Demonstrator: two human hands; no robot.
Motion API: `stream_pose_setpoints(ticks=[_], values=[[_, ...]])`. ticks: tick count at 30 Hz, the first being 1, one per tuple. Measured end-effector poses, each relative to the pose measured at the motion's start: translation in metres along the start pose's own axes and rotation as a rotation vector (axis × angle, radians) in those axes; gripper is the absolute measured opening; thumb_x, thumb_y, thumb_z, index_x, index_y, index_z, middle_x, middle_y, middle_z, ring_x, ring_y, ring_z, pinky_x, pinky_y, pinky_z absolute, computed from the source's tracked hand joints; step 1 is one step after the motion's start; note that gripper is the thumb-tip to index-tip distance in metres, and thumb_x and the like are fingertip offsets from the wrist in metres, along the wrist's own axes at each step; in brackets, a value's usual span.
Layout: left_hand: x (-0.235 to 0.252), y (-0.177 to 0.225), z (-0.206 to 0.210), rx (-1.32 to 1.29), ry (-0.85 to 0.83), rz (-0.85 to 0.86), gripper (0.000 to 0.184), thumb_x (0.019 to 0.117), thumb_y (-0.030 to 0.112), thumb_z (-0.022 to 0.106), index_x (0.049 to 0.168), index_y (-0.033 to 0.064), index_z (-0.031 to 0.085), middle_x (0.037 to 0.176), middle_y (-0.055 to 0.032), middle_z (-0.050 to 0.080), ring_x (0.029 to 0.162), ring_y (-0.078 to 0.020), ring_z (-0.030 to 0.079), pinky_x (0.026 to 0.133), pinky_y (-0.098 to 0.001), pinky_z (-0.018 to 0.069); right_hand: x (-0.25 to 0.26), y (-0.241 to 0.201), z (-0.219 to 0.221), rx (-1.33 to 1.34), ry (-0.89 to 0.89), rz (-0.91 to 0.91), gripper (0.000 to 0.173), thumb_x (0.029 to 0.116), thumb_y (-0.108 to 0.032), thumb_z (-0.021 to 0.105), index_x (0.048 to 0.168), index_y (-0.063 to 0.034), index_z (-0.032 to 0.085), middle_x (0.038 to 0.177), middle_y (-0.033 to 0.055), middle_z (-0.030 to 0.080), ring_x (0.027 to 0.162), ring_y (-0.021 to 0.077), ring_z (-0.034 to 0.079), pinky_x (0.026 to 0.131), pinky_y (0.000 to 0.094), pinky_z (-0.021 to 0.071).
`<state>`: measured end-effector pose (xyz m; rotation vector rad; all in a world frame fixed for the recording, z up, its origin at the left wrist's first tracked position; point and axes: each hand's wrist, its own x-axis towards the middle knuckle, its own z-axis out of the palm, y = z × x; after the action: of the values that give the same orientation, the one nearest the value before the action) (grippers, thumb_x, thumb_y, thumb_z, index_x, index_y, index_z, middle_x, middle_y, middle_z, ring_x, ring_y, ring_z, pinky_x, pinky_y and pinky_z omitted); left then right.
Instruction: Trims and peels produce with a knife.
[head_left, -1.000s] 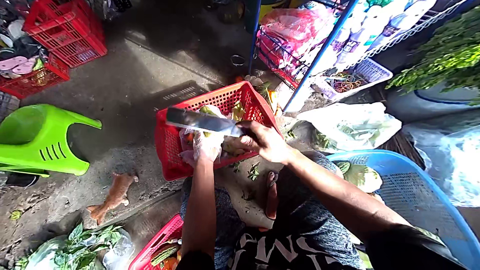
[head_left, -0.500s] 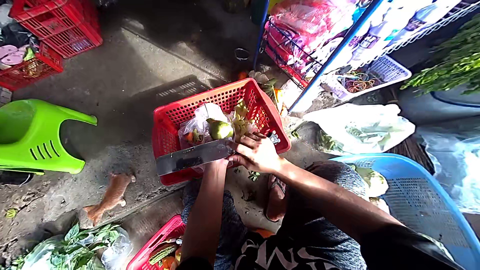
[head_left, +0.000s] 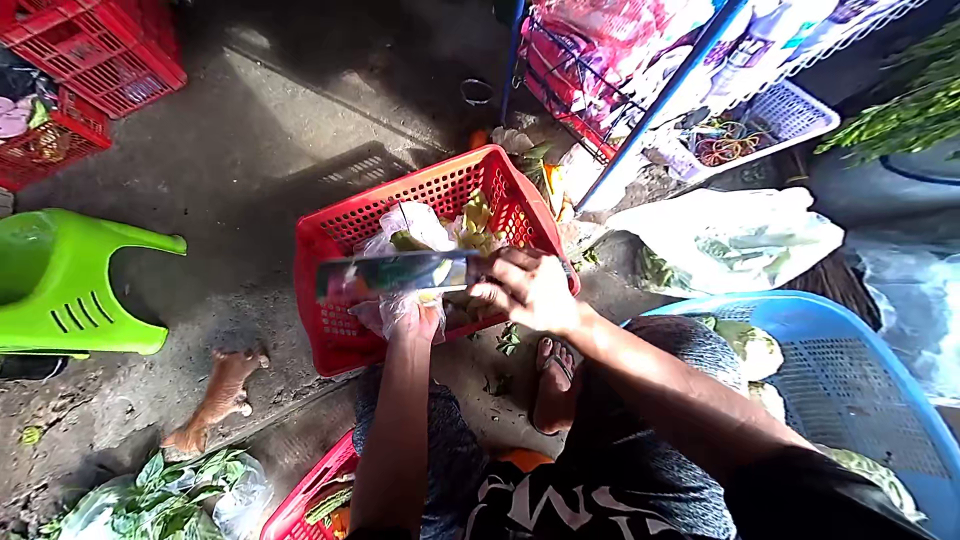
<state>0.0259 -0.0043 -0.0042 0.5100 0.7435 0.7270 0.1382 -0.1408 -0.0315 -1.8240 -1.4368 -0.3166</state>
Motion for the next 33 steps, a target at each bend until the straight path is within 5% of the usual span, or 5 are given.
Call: stream_pose_setpoints(ticks=[12, 18, 25, 29, 33], values=[[0.008, -0.003, -0.016, -0.035, -0.087, -0.080, 0.043, 0.1108, 0.036, 0.022, 0.104, 0.0158, 0.060, 0.086, -0.0011, 0.068, 0.080, -0.0116, 0.068, 0.069, -0.0300, 0.0577, -0.003, -0.009, 0.027, -0.018, -0.009, -0.171, 0.041, 0.1054, -0.044, 0.051, 0.110, -0.0126, 0.077, 0.089, 0.0087, 0.074, 0.084, 0.0246, 0.071, 0.071, 0.0398, 0.0560], [0.012, 0.008, -0.016, 0.047, 0.020, -0.061, 0.042, 0.1111, 0.040, 0.029, 0.121, 0.0106, 0.056, 0.103, -0.0124, 0.066, 0.092, -0.0264, 0.068, 0.077, -0.0459, 0.0598, -0.001, 0.020, 0.016, 0.144, -0.106, 0.188, 0.046, 0.1033, -0.045, 0.054, 0.114, -0.0062, 0.075, 0.095, 0.0144, 0.075, 0.082, 0.0315, 0.073, 0.068, 0.0553, 0.0576], [0.017, -0.001, -0.028, -0.022, -0.096, -0.071, 0.045, 0.1105, 0.038, 0.026, 0.096, 0.0163, 0.062, 0.076, -0.0002, 0.067, 0.067, -0.0108, 0.065, 0.061, -0.0295, 0.0572, 0.005, -0.017, 0.017, 0.087, -0.037, -0.157, 0.041, 0.1059, -0.042, 0.051, 0.115, -0.0113, 0.077, 0.088, 0.0080, 0.073, 0.084, 0.0226, 0.070, 0.072, 0.0377, 0.0565], [0.012, -0.003, -0.026, 0.040, -0.022, -0.085, 0.046, 0.1106, 0.043, 0.022, 0.117, 0.0126, 0.056, 0.097, -0.0087, 0.066, 0.087, -0.0218, 0.067, 0.075, -0.0416, 0.0589, 0.004, 0.004, 0.016, 0.120, -0.107, 0.029, 0.042, 0.1043, -0.044, 0.053, 0.111, -0.0082, 0.075, 0.093, 0.0124, 0.075, 0.085, 0.0281, 0.073, 0.072, 0.0483, 0.0593], [0.010, 0.002, -0.016, 0.049, 0.023, -0.055, 0.040, 0.1115, 0.036, 0.021, 0.114, 0.0124, 0.053, 0.094, -0.0078, 0.063, 0.085, -0.0207, 0.065, 0.073, -0.0406, 0.0582, 0.012, -0.004, 0.009, 0.166, -0.059, 0.043, 0.042, 0.1039, -0.043, 0.054, 0.109, -0.0085, 0.077, 0.091, 0.0103, 0.075, 0.081, 0.0252, 0.073, 0.070, 0.0466, 0.0594]])
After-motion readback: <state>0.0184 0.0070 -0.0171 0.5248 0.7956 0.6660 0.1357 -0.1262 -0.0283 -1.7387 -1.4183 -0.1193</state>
